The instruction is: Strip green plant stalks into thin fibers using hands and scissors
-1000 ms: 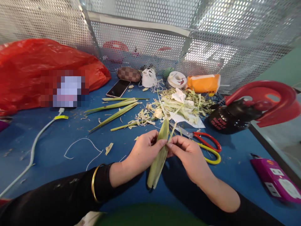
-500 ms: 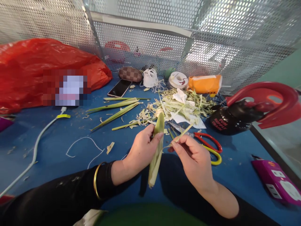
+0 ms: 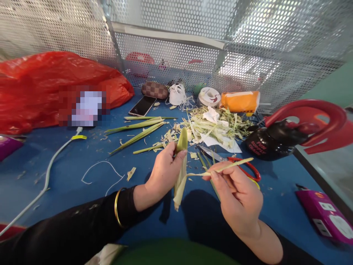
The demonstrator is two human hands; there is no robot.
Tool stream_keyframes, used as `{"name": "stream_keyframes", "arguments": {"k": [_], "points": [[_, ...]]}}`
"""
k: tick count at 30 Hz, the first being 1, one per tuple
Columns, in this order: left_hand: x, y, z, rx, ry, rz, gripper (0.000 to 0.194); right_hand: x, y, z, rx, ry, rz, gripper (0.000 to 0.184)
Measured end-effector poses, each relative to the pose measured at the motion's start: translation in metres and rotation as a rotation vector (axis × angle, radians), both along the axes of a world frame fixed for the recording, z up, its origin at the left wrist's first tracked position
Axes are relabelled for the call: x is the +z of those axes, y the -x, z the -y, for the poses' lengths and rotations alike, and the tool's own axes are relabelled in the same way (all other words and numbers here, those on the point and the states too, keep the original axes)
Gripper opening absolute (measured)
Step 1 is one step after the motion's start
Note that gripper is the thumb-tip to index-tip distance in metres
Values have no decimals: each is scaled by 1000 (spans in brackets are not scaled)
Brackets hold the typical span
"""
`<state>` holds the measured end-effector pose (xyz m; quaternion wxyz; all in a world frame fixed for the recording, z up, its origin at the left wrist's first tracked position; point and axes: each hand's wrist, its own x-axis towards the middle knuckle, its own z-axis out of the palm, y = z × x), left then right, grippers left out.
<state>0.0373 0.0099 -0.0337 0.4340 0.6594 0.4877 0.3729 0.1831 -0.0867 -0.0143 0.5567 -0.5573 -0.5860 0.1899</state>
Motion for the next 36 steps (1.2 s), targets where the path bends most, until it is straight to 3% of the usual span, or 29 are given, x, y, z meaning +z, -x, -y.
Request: {"name": "stream_keyframes", "arguments": {"k": [8,18,23,30,36], "points": [[-4,-1,-6,43,-30,49,13,4,-2,3,-73,-104,27,11],[-10,7,-25,176,-14,213,18,12,-2,4,-59,-228,-44,14],[-6,10,-33,234,-38,185,16,15,-3,5,-59,-263,-117,14],[9,18,-43,232,-114,103,18,24,-10,5,-76,-313,-281,10],[51,35,-56,30,-243,-95,27,19,-29,-6,-86,-113,-373,13]]}}
